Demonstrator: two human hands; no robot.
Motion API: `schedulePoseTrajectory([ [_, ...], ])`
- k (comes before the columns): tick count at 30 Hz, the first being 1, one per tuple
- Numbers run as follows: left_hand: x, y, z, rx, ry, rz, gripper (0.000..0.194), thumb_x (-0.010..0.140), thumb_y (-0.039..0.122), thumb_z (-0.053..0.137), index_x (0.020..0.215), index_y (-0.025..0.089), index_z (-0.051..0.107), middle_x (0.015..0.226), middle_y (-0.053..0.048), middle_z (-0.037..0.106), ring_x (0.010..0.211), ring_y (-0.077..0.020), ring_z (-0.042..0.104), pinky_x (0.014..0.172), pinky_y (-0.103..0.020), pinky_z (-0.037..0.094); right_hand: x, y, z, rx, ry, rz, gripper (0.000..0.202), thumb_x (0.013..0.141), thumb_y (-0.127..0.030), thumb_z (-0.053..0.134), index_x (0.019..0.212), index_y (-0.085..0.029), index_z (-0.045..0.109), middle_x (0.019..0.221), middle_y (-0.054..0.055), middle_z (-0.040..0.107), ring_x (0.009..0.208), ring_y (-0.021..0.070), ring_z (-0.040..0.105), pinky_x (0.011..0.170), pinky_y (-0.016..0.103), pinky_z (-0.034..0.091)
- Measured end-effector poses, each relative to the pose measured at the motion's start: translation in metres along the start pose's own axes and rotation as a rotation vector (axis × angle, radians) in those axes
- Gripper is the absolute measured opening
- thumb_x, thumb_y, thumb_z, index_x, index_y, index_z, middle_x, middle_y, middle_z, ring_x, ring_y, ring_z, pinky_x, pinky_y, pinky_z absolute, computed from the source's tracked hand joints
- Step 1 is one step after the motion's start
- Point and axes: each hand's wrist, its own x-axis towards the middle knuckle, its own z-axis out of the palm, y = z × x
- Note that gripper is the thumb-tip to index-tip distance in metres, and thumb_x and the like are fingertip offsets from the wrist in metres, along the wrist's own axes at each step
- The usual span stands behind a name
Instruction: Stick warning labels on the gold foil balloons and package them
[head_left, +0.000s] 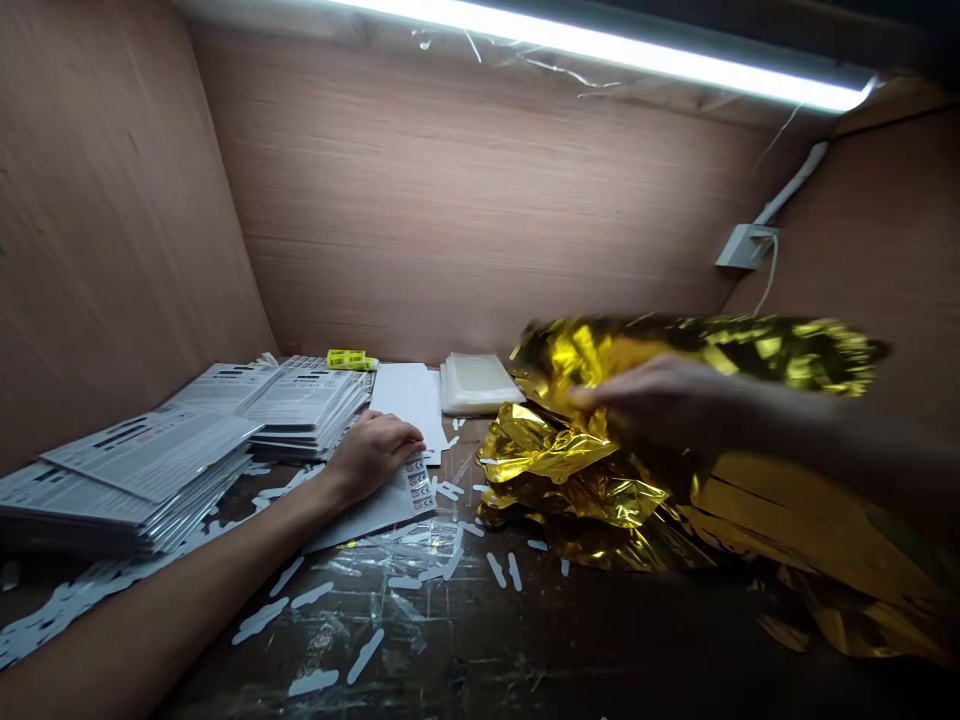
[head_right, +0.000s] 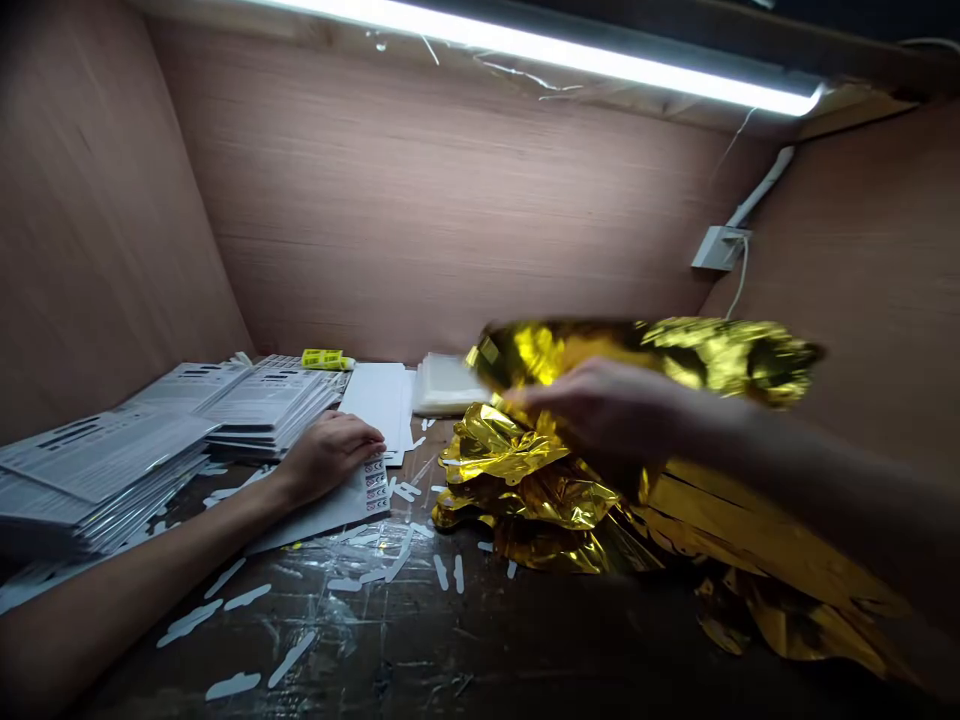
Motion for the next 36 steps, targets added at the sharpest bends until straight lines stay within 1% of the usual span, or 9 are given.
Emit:
schedulePoseTrajectory([
  [3, 0.0, 0.001, 0.0, 0.004, 0.002, 0.002, 0.018, 0.097, 0.033, 0.062, 0.091, 0.022, 0.075, 0.088, -0.002, 0.08, 0.083, -0.0212, 0.073, 0.087, -0.041, 0.045, -0.015, -0.025, 0.048, -0.372, -0.359, -0.407, 0.057, 0.091, -0.003, 0.05, 0.144, -0.023, 0.059, 0.078, 0.002, 0.071, 0.049, 0.0102, 0.044, 0.049, 0.03, 0.029],
  [5, -0.001, 0.001, 0.0, 0.007, 0.002, 0.004, 0.017, 0.097, 0.032, 0.062, 0.091, 0.022, 0.075, 0.088, -0.002, 0.08, 0.082, -0.0207, 0.073, 0.087, -0.04, 0.045, -0.031, -0.041, 0.078, -0.569, -0.323, -0.509, 0.067, 0.084, -0.004, 0.054, 0.15, -0.019, 0.052, 0.076, 0.004, 0.07, 0.046, 0.0125, 0.042, 0.047, 0.036, 0.02],
  [9, -0.001, 0.0, 0.0, 0.007, 0.004, -0.003, 0.015, 0.097, 0.031, 0.064, 0.09, 0.022, 0.074, 0.089, -0.002, 0.08, 0.083, -0.0206, 0.073, 0.088, -0.04, 0.046, -0.069, -0.062, 0.115, -0.614, -0.193, -0.526, 0.064, 0.083, -0.01, 0.054, 0.147, -0.015, 0.053, 0.073, 0.003, 0.065, 0.047, 0.0162, 0.049, 0.046, 0.038, 0.019],
  [16, 0.0, 0.002, -0.002, -0.004, -0.003, -0.003, 0.016, 0.097, 0.033, 0.064, 0.092, 0.022, 0.074, 0.09, -0.002, 0.08, 0.083, -0.0202, 0.073, 0.089, -0.039, 0.045, -0.098, -0.081, 0.129, -0.53, -0.098, -0.471, 0.053, 0.091, -0.023, 0.055, 0.144, -0.02, 0.055, 0.076, 0.004, 0.065, 0.057, 0.0179, 0.057, 0.05, 0.034, 0.029],
  [21, 0.001, 0.004, -0.003, 0.007, 0.031, 0.019, 0.017, 0.098, 0.033, 0.065, 0.092, 0.021, 0.075, 0.09, -0.001, 0.08, 0.083, -0.0201, 0.073, 0.088, -0.039, 0.045, -0.085, -0.075, 0.116, -0.299, -0.227, -0.367, 0.063, 0.091, -0.062, 0.059, 0.138, -0.019, 0.061, 0.085, 0.006, 0.069, 0.07, 0.0212, 0.064, 0.061, 0.033, 0.041],
  [26, 0.005, 0.015, -0.013, 0.077, 0.229, -0.009, 0.018, 0.099, 0.034, 0.065, 0.091, 0.021, 0.075, 0.09, -0.002, 0.081, 0.082, -0.0208, 0.074, 0.09, -0.04, 0.045, -0.052, -0.055, 0.117, -0.054, -0.104, -0.309, 0.039, 0.102, -0.037, 0.05, 0.129, -0.015, 0.067, 0.091, 0.01, 0.073, 0.075, 0.0216, 0.067, 0.066, 0.035, 0.047],
  [29, 0.008, 0.031, -0.023, 0.089, 0.371, 0.037, 0.012, 0.098, 0.031, 0.067, 0.094, 0.022, 0.074, 0.094, -0.002, 0.081, 0.086, -0.0203, 0.074, 0.093, -0.041, 0.044, -0.022, -0.05, 0.122, 0.192, 0.04, -0.202, 0.037, 0.102, -0.033, 0.053, 0.134, -0.02, 0.065, 0.12, 0.013, 0.073, 0.105, 0.0258, 0.069, 0.088, 0.041, 0.053],
  [32, 0.007, 0.049, -0.029, 0.045, 0.331, 0.205, 0.005, 0.097, 0.027, 0.07, 0.102, 0.027, 0.073, 0.104, 0.001, 0.081, 0.097, -0.0194, 0.073, 0.099, -0.043, 0.041, 0.01, -0.05, 0.126, 0.499, 0.124, -0.108, 0.046, 0.095, -0.034, 0.063, 0.14, -0.025, 0.06, 0.144, 0.011, 0.062, 0.127, 0.0296, 0.06, 0.105, 0.05, 0.049],
  [36, 0.002, 0.067, -0.027, 0.057, 0.252, 0.468, 0.023, 0.095, 0.02, 0.071, 0.114, 0.033, 0.071, 0.118, 0.004, 0.079, 0.108, -0.0188, 0.071, 0.107, -0.045, 0.039, 0.041, -0.048, 0.137, 1.208, -0.031, 0.28, 0.068, 0.084, -0.028, 0.07, 0.148, -0.024, 0.047, 0.143, 0.015, 0.058, 0.097, 0.0226, 0.072, 0.09, 0.044, 0.058],
])
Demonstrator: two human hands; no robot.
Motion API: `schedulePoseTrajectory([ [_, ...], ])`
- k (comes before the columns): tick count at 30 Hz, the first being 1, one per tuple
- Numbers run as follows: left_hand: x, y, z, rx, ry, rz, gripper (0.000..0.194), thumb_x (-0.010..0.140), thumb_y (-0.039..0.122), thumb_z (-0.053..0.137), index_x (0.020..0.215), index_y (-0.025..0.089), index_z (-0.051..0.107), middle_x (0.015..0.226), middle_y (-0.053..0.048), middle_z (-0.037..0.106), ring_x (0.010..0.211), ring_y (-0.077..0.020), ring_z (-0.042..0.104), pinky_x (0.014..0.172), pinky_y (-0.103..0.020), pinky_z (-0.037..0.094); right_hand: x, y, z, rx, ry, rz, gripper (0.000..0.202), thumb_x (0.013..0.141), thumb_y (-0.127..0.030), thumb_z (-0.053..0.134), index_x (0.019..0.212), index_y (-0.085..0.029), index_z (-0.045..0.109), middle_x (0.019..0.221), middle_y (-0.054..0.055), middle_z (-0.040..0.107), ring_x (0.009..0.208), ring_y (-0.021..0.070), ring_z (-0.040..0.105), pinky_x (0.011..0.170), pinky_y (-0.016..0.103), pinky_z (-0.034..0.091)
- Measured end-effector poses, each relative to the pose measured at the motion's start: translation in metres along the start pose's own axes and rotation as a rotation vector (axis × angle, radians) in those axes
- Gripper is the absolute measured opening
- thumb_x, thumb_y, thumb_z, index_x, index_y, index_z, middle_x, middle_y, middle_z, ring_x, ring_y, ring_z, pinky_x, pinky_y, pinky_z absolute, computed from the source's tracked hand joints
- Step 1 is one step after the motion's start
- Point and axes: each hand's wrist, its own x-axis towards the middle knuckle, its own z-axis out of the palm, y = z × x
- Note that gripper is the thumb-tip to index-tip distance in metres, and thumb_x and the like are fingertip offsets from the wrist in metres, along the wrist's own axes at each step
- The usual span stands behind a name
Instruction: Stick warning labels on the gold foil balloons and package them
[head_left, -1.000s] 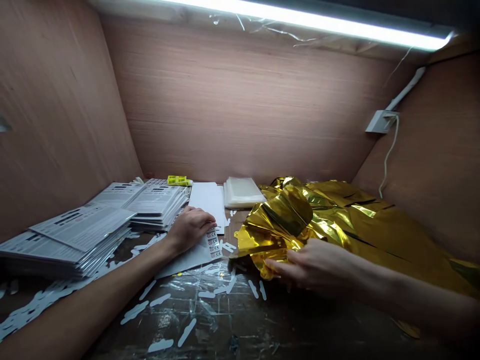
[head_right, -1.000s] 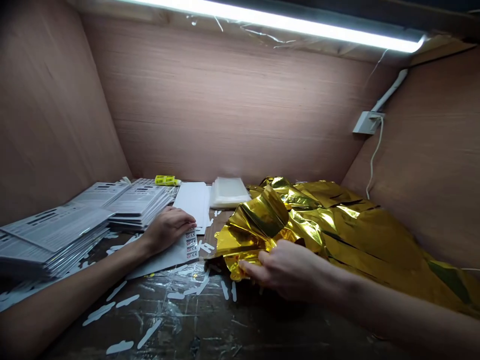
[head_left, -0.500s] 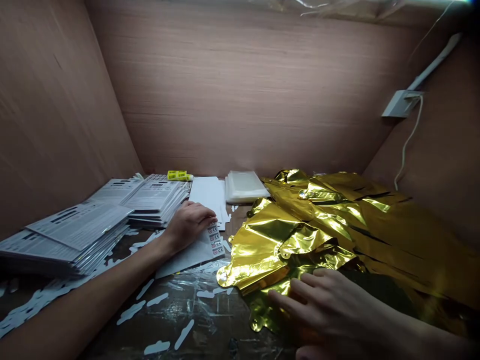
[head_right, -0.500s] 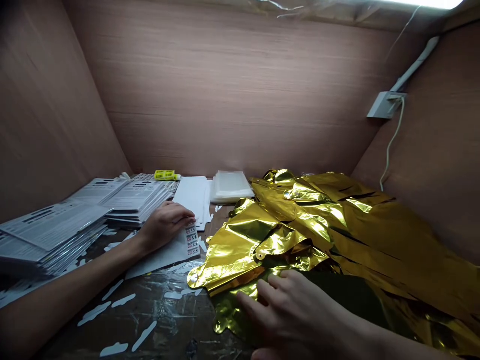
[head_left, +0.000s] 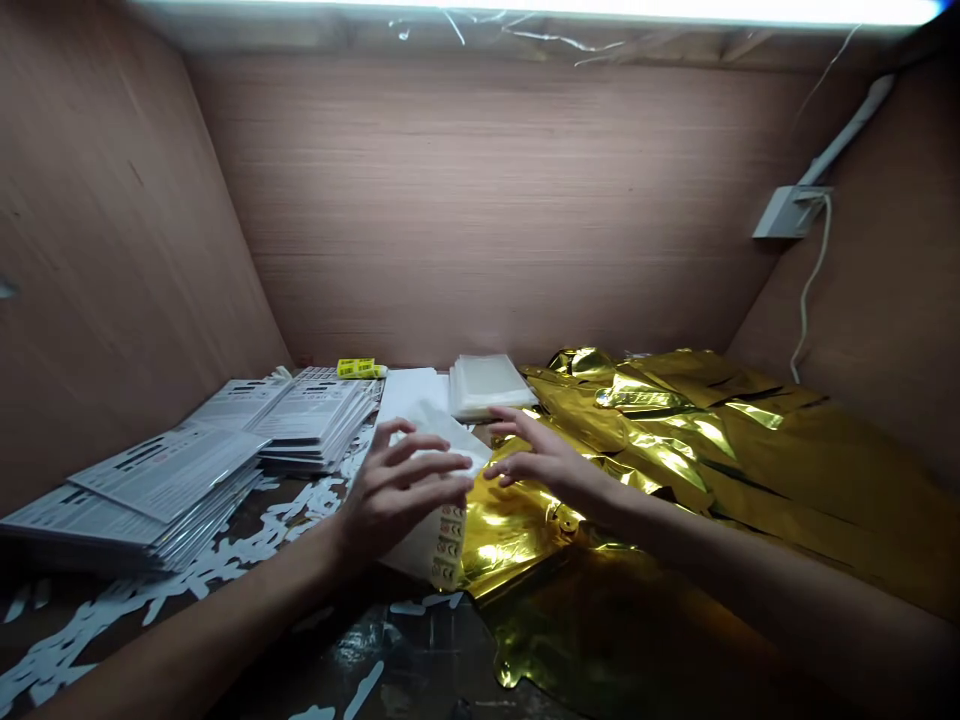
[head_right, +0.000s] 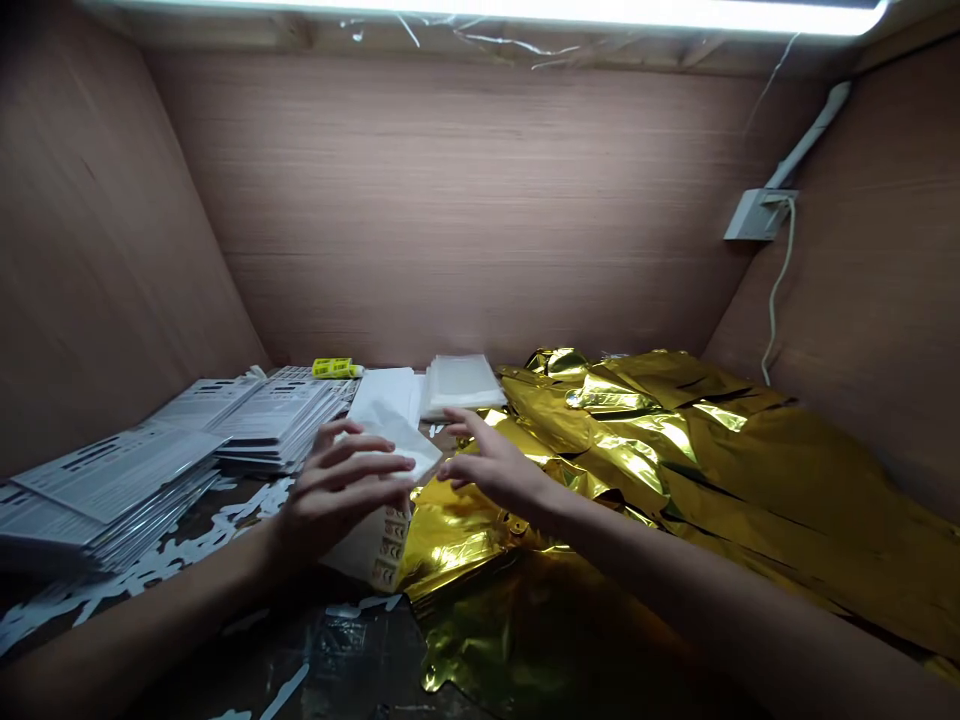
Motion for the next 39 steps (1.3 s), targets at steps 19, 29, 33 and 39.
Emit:
schedulePoseTrajectory([
  [19, 0.002, 0.019, 0.015, 0.117, 0.049, -0.368, 0.093, 0.073, 0.068, 0.081, 0.149, 0.029, 0.045, 0.167, -0.019, 0.028, 0.152, -0.044, 0.031, 0.116, -0.062, 0.034, -0.005, 0.007, 0.009, 0.507, 0.125, 0.105, 0.038, 0.066, -0.013, 0.067, 0.1, -0.022, 0.053, 0.085, 0.0, 0.069, 0.076, 0.0168, 0.067, 0.076, 0.039, 0.059],
  [29, 0.003, 0.025, 0.005, 0.106, -0.009, -0.138, 0.012, 0.096, 0.021, 0.068, 0.103, 0.031, 0.067, 0.1, 0.006, 0.08, 0.114, -0.0222, 0.068, 0.122, -0.055, 0.02, -0.005, 0.012, 0.014, 0.414, 0.14, 0.159, 0.041, 0.063, -0.017, 0.061, 0.102, -0.023, 0.05, 0.073, -0.005, 0.058, 0.062, 0.0132, 0.055, 0.063, 0.031, 0.051],
  [33, 0.008, 0.027, 0.001, 0.122, -0.011, -0.142, 0.01, 0.099, 0.023, 0.064, 0.103, 0.031, 0.069, 0.107, 0.004, 0.08, 0.118, -0.0245, 0.066, 0.12, -0.055, 0.021, -0.007, 0.01, 0.006, 0.231, 0.179, 0.087, 0.031, 0.074, -0.017, 0.064, 0.103, -0.023, 0.056, 0.076, -0.003, 0.058, 0.07, 0.0163, 0.057, 0.071, 0.034, 0.051],
  [39, 0.017, 0.032, -0.003, 0.193, -0.037, -0.19, 0.008, 0.099, 0.023, 0.065, 0.097, 0.028, 0.07, 0.103, 0.003, 0.079, 0.119, -0.026, 0.065, 0.115, -0.056, 0.021, -0.023, -0.007, 0.01, -0.684, 0.138, -0.605, 0.029, 0.088, -0.033, 0.073, 0.113, -0.02, 0.066, 0.117, 0.01, 0.07, 0.113, 0.028, 0.062, 0.099, 0.048, 0.047],
])
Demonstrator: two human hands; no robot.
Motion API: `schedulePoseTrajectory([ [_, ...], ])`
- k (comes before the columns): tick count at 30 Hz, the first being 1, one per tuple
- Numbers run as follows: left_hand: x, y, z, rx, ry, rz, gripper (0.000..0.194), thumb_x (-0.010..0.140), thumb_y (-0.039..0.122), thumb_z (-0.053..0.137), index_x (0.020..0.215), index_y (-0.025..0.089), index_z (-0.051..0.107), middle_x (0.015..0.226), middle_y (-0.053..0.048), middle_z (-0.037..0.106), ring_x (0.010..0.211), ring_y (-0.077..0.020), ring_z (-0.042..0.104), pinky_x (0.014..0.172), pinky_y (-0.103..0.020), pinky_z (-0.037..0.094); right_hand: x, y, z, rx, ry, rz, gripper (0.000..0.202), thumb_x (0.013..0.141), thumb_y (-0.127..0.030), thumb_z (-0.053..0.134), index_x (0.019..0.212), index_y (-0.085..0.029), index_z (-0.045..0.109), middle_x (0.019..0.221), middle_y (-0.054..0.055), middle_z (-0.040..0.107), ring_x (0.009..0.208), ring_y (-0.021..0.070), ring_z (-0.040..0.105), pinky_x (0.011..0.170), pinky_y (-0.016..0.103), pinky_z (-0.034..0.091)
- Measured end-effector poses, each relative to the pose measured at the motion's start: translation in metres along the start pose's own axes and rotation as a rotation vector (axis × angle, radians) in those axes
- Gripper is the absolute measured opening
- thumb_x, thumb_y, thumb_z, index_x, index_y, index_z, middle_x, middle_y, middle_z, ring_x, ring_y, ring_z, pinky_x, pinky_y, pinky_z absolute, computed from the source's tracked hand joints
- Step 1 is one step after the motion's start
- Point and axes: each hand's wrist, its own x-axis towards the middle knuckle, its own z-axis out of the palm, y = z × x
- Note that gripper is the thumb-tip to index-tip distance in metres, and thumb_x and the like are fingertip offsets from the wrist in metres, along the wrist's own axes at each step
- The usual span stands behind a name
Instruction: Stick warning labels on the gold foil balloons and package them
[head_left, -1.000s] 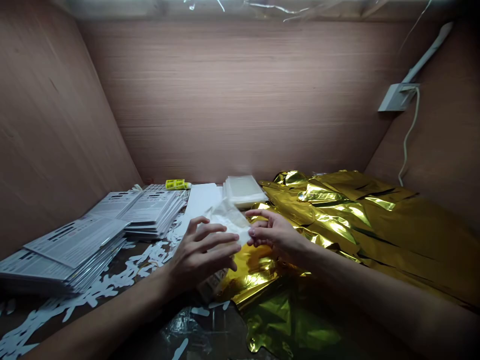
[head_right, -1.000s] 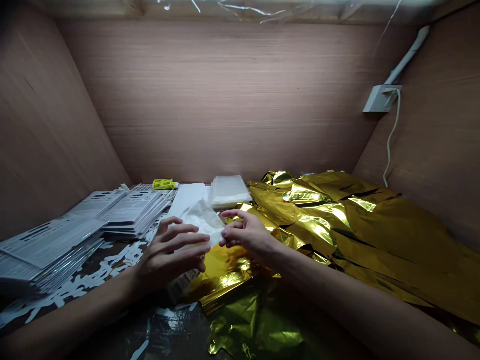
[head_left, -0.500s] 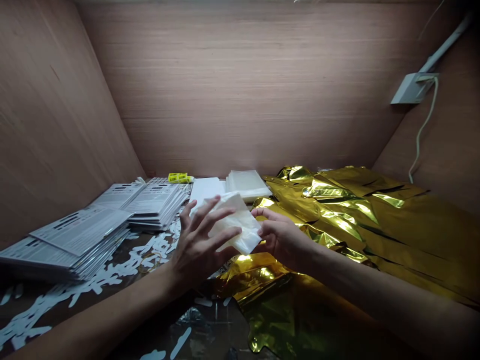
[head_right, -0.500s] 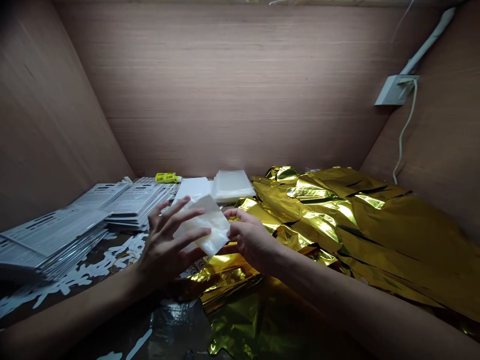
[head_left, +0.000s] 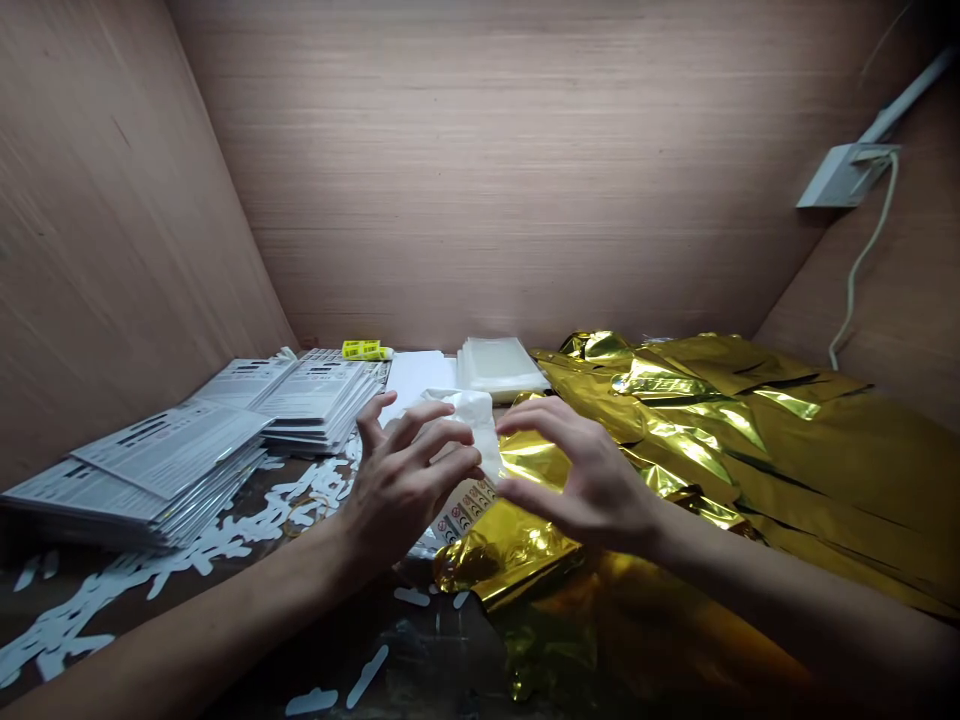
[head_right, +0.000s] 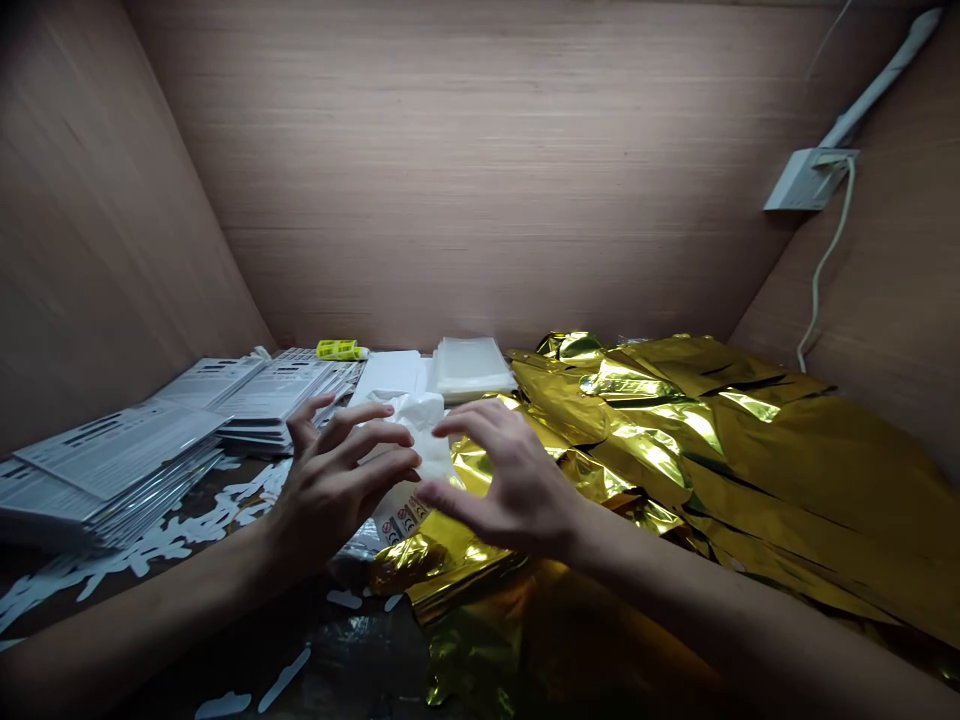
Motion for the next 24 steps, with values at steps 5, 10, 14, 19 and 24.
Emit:
schedulePoseTrajectory([
  [5, 0.005, 0.006, -0.002, -0.011, 0.019, -0.04, 0.008, 0.099, 0.02, 0.065, 0.102, 0.026, 0.068, 0.105, 0.002, 0.079, 0.118, -0.0248, 0.064, 0.115, -0.054, 0.019, -0.005, -0.004, 0.011, -0.082, 0.077, -0.11, 0.018, 0.094, -0.018, 0.068, 0.112, -0.02, 0.066, 0.09, 0.002, 0.077, 0.08, 0.0181, 0.07, 0.081, 0.037, 0.053],
  [10, 0.01, 0.015, -0.005, -0.11, 0.036, -0.128, 0.033, 0.087, 0.043, 0.078, 0.111, 0.024, 0.065, 0.104, -0.004, 0.078, 0.116, -0.0305, 0.064, 0.112, -0.057, 0.025, -0.009, -0.009, 0.01, 0.056, 0.071, -0.026, 0.029, 0.096, -0.017, 0.068, 0.123, -0.022, 0.062, 0.092, -0.001, 0.079, 0.079, 0.0137, 0.074, 0.074, 0.028, 0.054],
  [14, 0.009, 0.02, -0.009, -0.186, 0.026, -0.176, 0.015, 0.087, 0.027, 0.077, 0.095, 0.024, 0.064, 0.09, 0.0, 0.076, 0.115, -0.0289, 0.063, 0.107, -0.054, 0.029, -0.01, -0.01, 0.009, 0.068, 0.076, -0.068, 0.027, 0.098, -0.013, 0.062, 0.124, -0.021, 0.058, 0.095, 0.001, 0.078, 0.083, 0.0139, 0.074, 0.072, 0.027, 0.054],
  [19, 0.007, 0.017, -0.01, -0.299, -0.025, -0.154, 0.011, 0.093, 0.019, 0.069, 0.084, 0.022, 0.062, 0.08, 0.001, 0.073, 0.105, -0.0253, 0.063, 0.103, -0.051, 0.027, -0.01, -0.006, 0.008, 0.051, 0.033, -0.107, 0.022, 0.102, -0.013, 0.054, 0.123, -0.021, 0.053, 0.09, 0.0, 0.077, 0.076, 0.0141, 0.071, 0.07, 0.029, 0.053],
  [24, 0.004, 0.013, -0.004, -0.422, -0.128, -0.127, 0.015, 0.099, 0.016, 0.059, 0.084, 0.02, 0.063, 0.08, 0.0, 0.073, 0.101, -0.0232, 0.065, 0.101, -0.049, 0.027, -0.011, -0.007, 0.004, -0.008, -0.044, -0.076, 0.019, 0.103, -0.015, 0.05, 0.121, -0.02, 0.054, 0.092, 0.003, 0.077, 0.077, 0.0157, 0.071, 0.07, 0.03, 0.053],
])
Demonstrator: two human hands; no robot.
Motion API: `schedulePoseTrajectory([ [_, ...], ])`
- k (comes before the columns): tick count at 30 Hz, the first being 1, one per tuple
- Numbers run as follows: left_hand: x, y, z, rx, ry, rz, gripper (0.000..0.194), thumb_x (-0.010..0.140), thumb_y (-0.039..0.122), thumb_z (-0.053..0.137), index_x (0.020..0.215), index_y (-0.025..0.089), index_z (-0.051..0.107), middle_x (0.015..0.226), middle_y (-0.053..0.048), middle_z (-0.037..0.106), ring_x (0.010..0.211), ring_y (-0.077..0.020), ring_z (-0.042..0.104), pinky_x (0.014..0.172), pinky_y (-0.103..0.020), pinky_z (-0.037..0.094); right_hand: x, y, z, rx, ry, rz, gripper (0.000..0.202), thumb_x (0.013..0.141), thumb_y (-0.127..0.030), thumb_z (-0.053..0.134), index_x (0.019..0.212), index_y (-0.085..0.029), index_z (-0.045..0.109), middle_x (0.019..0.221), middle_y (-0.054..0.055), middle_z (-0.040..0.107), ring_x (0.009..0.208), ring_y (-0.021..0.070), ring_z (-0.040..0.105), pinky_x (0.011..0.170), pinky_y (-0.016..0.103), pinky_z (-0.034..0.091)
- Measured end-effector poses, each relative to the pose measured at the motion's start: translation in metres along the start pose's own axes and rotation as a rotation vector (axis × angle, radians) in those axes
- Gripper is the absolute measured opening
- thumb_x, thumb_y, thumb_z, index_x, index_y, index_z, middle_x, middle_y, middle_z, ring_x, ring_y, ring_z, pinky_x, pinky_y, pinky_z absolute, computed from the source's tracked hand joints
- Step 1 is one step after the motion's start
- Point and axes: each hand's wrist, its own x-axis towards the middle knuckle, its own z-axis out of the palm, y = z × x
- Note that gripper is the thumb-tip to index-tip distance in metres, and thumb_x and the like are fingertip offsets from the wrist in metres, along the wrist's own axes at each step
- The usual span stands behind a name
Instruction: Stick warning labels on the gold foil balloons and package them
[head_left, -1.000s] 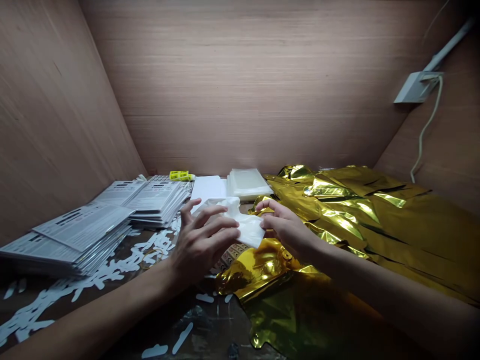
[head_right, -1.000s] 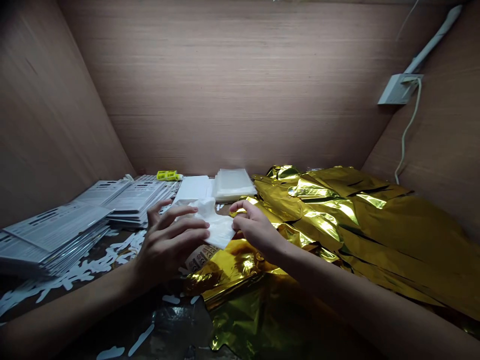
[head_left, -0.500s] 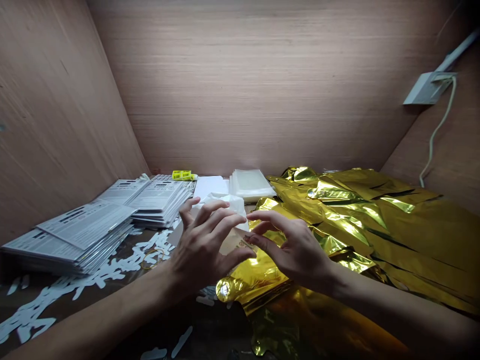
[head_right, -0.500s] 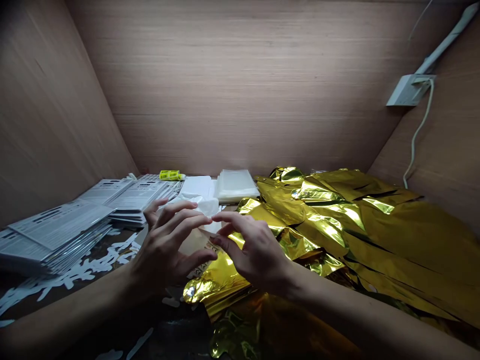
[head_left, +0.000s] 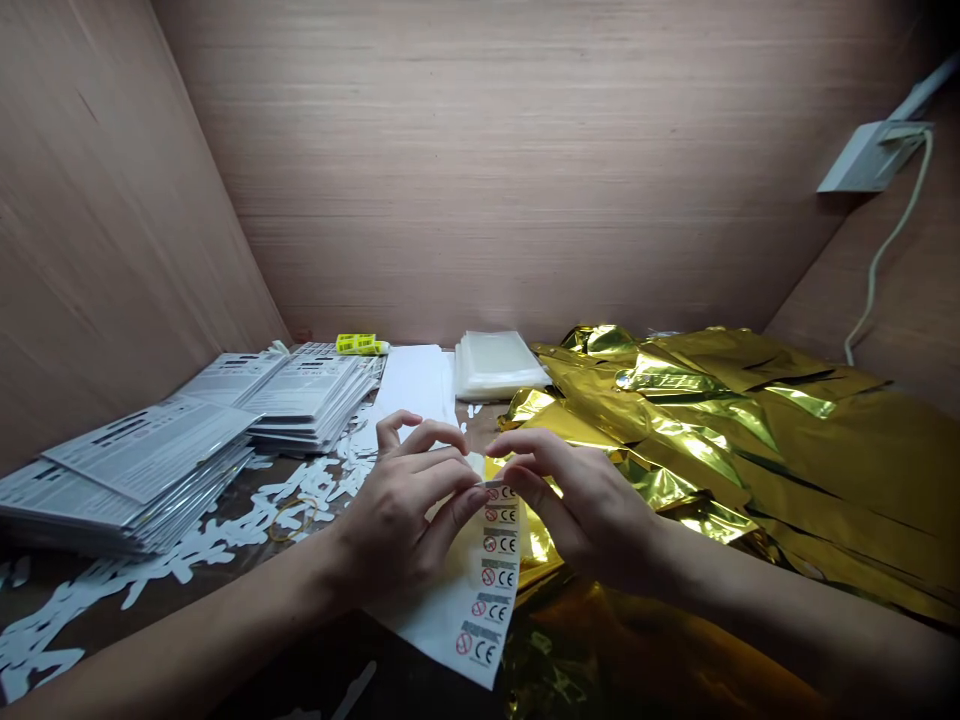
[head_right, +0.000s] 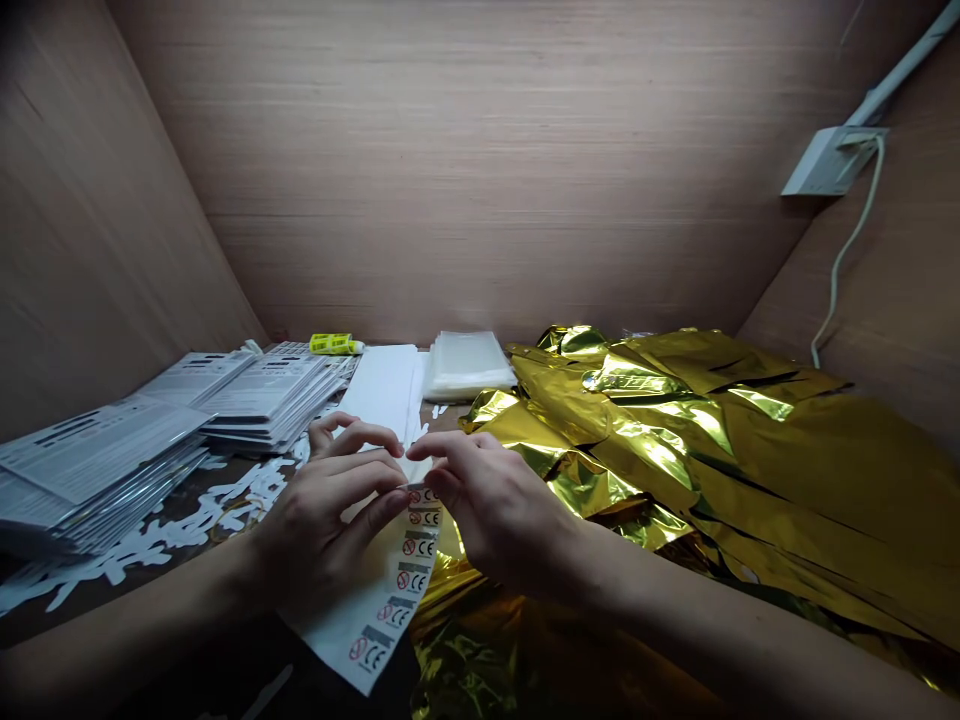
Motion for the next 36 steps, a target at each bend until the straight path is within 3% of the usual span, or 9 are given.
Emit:
schedulePoseTrajectory([
  [4, -0.002, -0.002, 0.003, -0.02, -0.09, 0.009, 0.015, 0.1, 0.014, 0.055, 0.09, 0.02, 0.064, 0.084, -0.001, 0.072, 0.103, -0.0229, 0.063, 0.1, -0.047, 0.026, 0.001, -0.004, -0.003, 0.089, -0.057, 0.115, 0.027, 0.096, -0.018, 0.061, 0.123, -0.017, 0.055, 0.096, 0.004, 0.078, 0.083, 0.0162, 0.073, 0.074, 0.03, 0.054],
  [8, -0.002, -0.001, 0.004, -0.023, -0.174, 0.029, 0.017, 0.1, 0.011, 0.05, 0.088, 0.018, 0.06, 0.084, -0.002, 0.069, 0.102, -0.0219, 0.06, 0.1, -0.047, 0.027, 0.0, -0.003, 0.0, 0.094, -0.028, 0.098, 0.039, 0.085, -0.012, 0.07, 0.121, -0.016, 0.055, 0.087, 0.001, 0.076, 0.074, 0.0149, 0.071, 0.071, 0.027, 0.053],
  [12, -0.002, -0.005, 0.006, -0.032, -0.225, 0.001, 0.019, 0.101, 0.013, 0.047, 0.087, 0.018, 0.06, 0.082, -0.001, 0.067, 0.103, -0.0222, 0.06, 0.102, -0.048, 0.024, -0.002, 0.002, 0.003, 0.088, -0.061, 0.076, 0.033, 0.092, -0.016, 0.067, 0.122, -0.016, 0.054, 0.086, 0.002, 0.076, 0.073, 0.0139, 0.07, 0.069, 0.026, 0.053],
  [14, -0.003, -0.009, 0.006, -0.054, -0.239, -0.054, 0.01, 0.099, 0.026, 0.059, 0.093, 0.019, 0.062, 0.087, -0.001, 0.068, 0.105, -0.024, 0.059, 0.102, -0.047, 0.024, -0.003, 0.004, 0.004, 0.083, -0.071, 0.092, 0.031, 0.094, -0.016, 0.065, 0.122, -0.017, 0.052, 0.087, 0.002, 0.076, 0.071, 0.0139, 0.07, 0.068, 0.026, 0.053],
  [17, -0.004, -0.011, 0.007, -0.103, -0.259, -0.177, 0.02, 0.094, 0.039, 0.07, 0.097, 0.019, 0.064, 0.093, -0.002, 0.067, 0.102, -0.0237, 0.058, 0.098, -0.045, 0.027, -0.004, 0.008, 0.006, 0.068, -0.063, 0.103, 0.029, 0.095, -0.016, 0.062, 0.12, -0.019, 0.049, 0.088, 0.002, 0.077, 0.071, 0.0149, 0.07, 0.067, 0.027, 0.052],
  [22, -0.003, -0.007, 0.006, -0.202, -0.289, -0.298, 0.022, 0.102, 0.034, 0.058, 0.086, 0.019, 0.063, 0.089, -0.001, 0.063, 0.096, -0.0197, 0.057, 0.098, -0.042, 0.031, -0.005, 0.011, 0.01, 0.033, -0.062, 0.06, 0.023, 0.098, -0.015, 0.053, 0.119, -0.019, 0.046, 0.091, 0.005, 0.075, 0.071, 0.0166, 0.068, 0.067, 0.029, 0.05],
  [25, -0.005, -0.009, 0.009, -0.223, -0.307, -0.263, 0.022, 0.103, 0.028, 0.055, 0.084, 0.019, 0.062, 0.084, 0.0, 0.063, 0.097, -0.0201, 0.058, 0.098, -0.042, 0.03, -0.003, 0.007, 0.007, 0.024, -0.124, 0.098, 0.026, 0.098, -0.016, 0.052, 0.123, -0.018, 0.045, 0.088, 0.005, 0.074, 0.069, 0.0169, 0.065, 0.066, 0.03, 0.049],
  [30, -0.012, -0.021, 0.017, -0.161, -0.315, -0.153, 0.011, 0.101, 0.025, 0.056, 0.094, 0.023, 0.064, 0.094, 0.001, 0.067, 0.105, -0.0204, 0.058, 0.097, -0.041, 0.027, 0.005, 0.0, -0.007, 0.084, -0.234, 0.247, 0.034, 0.095, -0.018, 0.054, 0.128, -0.019, 0.044, 0.093, 0.005, 0.076, 0.082, 0.02, 0.069, 0.078, 0.036, 0.05],
  [36, -0.013, -0.02, 0.017, -0.137, -0.379, -0.141, 0.015, 0.1, 0.02, 0.056, 0.086, 0.021, 0.06, 0.097, 0.001, 0.069, 0.11, -0.021, 0.057, 0.1, -0.043, 0.022, 0.006, 0.002, -0.006, 0.133, -0.185, 0.096, 0.037, 0.09, -0.018, 0.063, 0.124, -0.018, 0.048, 0.098, 0.005, 0.075, 0.086, 0.0174, 0.07, 0.076, 0.031, 0.052],
])
